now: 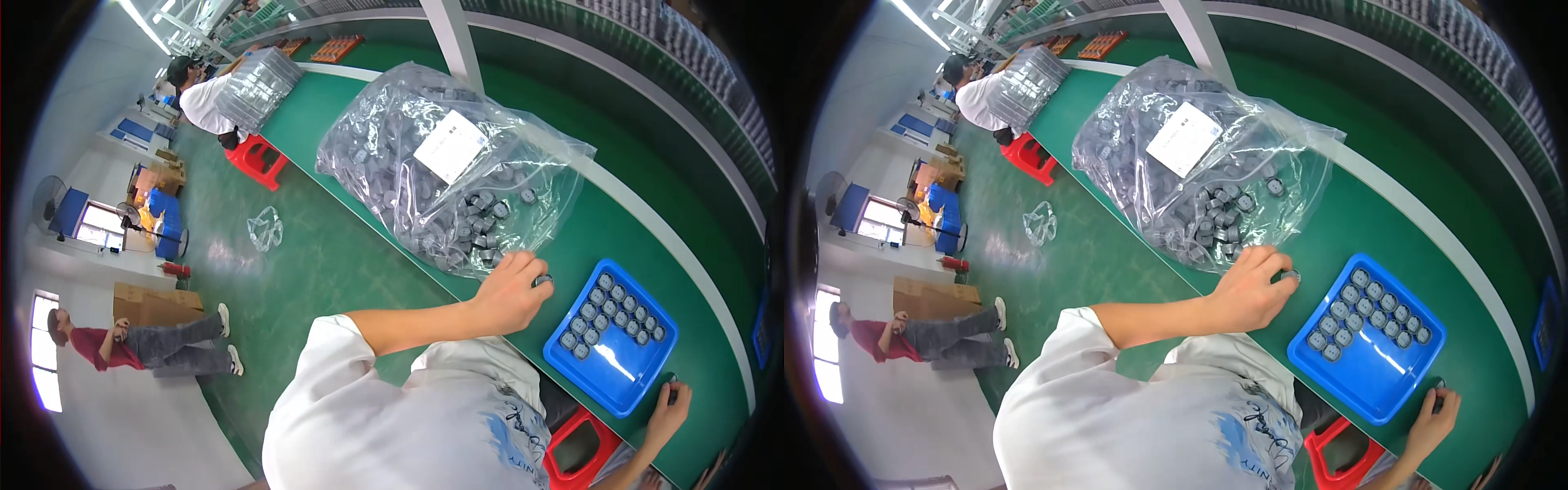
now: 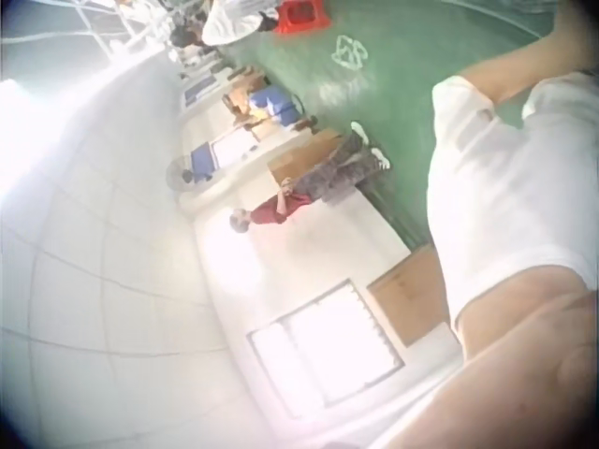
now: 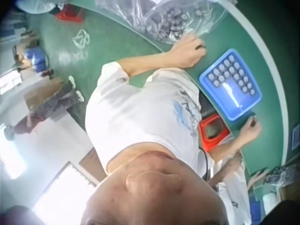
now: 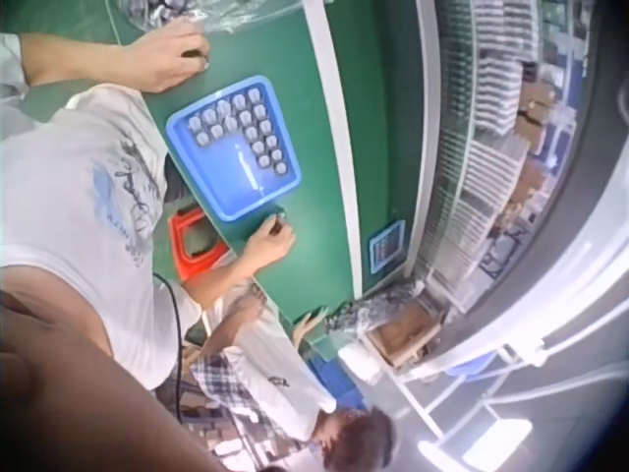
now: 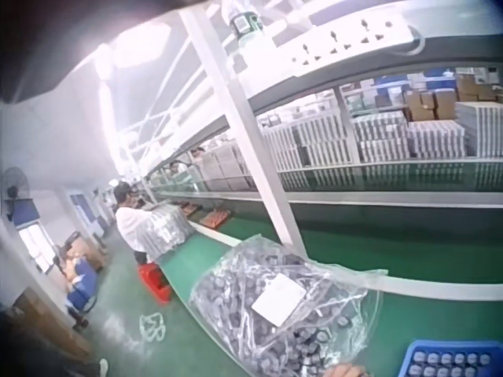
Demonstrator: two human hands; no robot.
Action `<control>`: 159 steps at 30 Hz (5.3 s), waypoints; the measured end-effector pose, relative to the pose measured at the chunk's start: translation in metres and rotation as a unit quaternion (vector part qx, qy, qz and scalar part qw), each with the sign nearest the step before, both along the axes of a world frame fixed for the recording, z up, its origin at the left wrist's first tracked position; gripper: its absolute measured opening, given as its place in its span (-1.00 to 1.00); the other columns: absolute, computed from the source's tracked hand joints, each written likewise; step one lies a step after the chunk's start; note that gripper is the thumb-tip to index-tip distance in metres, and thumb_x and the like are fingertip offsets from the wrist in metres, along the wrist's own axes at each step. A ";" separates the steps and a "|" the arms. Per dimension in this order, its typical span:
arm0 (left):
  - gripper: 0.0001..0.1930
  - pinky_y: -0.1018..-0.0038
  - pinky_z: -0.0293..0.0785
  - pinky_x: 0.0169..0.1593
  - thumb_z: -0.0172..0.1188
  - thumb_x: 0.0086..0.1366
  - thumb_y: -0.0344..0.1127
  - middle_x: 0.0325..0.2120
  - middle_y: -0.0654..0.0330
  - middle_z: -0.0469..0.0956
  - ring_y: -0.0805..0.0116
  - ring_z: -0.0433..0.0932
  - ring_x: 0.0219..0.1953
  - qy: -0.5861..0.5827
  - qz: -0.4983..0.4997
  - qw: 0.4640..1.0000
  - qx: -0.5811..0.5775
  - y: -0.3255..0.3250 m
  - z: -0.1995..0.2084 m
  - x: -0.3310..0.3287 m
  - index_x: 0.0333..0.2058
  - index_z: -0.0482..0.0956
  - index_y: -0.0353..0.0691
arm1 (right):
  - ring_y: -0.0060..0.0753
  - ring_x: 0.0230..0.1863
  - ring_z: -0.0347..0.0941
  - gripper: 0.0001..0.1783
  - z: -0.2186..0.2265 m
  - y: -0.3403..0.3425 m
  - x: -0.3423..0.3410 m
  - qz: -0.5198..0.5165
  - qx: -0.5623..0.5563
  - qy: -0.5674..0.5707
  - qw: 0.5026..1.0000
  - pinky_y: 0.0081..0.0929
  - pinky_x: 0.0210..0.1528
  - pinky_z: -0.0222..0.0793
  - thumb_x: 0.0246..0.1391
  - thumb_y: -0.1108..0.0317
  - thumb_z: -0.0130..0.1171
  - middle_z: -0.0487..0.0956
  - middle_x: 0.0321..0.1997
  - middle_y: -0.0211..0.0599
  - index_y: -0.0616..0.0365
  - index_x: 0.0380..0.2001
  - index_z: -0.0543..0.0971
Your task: Placing small electronic components from a bulk bag into a sorting tray.
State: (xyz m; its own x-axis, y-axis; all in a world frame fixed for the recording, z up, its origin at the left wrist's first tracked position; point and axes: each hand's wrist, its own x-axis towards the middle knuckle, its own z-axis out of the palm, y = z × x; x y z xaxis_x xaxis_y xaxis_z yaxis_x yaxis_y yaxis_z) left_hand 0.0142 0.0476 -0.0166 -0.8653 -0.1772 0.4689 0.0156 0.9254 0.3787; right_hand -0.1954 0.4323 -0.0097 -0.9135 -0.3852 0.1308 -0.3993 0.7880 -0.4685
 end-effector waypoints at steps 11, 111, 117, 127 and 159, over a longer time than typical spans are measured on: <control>-0.80 0.26 0.42 -0.08 0.31 0.02 -0.49 -0.22 0.12 0.52 0.11 0.48 -0.14 0.052 -0.005 0.999 -0.015 -0.003 -0.004 -0.002 -0.32 0.60 -0.30 | -0.09 -0.35 0.38 -0.81 -0.001 0.001 -0.002 -0.043 0.044 0.021 0.998 -0.23 -0.23 0.34 0.22 0.42 0.21 0.43 -0.34 -0.10 0.31 -0.39 0.46; -0.84 0.19 0.43 0.13 0.32 0.10 -0.59 -0.10 0.04 0.62 -0.03 0.55 0.02 0.003 0.020 0.994 0.107 0.000 0.003 -0.001 -0.32 0.60 -0.30 | -0.53 -0.43 0.42 -0.81 -0.010 -0.010 0.012 -0.043 -0.097 0.087 0.991 -0.55 -0.33 0.35 0.19 0.42 0.24 0.49 -0.47 -0.36 0.18 -0.13 0.66; -0.79 0.22 0.42 0.00 0.42 -0.05 -0.51 -0.18 0.15 0.56 0.03 0.49 -0.10 0.033 -0.122 0.991 0.041 0.047 0.050 -0.041 -0.37 0.68 -0.17 | -0.63 -0.52 0.28 -0.76 0.016 -0.015 0.032 0.031 -0.094 -0.067 0.993 -0.60 -0.44 0.19 0.08 0.51 0.30 0.49 -0.38 -0.39 0.19 -0.14 0.66; -0.85 0.24 0.30 -0.11 0.40 -0.08 -0.52 -0.34 0.21 0.49 0.13 0.39 -0.14 0.017 -0.204 0.978 0.034 0.078 0.007 -0.086 -0.47 0.65 -0.23 | -0.54 -0.44 0.37 -0.69 0.024 -0.015 0.042 0.062 -0.083 -0.019 0.994 -0.56 -0.43 0.26 -0.08 0.49 0.40 0.58 -0.22 -0.35 0.20 -0.18 0.68; -0.79 0.30 0.45 -0.01 0.38 0.09 -0.47 -0.18 0.22 0.62 0.13 0.44 -0.02 -0.070 0.141 0.987 0.026 -0.049 0.050 0.008 -0.24 0.70 -0.19 | -0.19 -0.41 0.55 -0.89 0.023 -0.119 0.038 0.284 -0.012 0.008 0.959 -0.31 -0.39 0.45 0.04 0.52 0.31 0.54 -0.35 -0.29 0.19 -0.30 0.66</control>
State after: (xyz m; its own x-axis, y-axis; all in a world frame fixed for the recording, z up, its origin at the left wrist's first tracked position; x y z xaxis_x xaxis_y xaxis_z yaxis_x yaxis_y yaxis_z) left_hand 0.0224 -0.0017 0.0334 -0.8345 -0.4400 0.3317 -0.2953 0.8653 0.4051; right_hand -0.1576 0.3135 0.0135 -0.5550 -0.8167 0.1578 -0.7678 0.4301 -0.4749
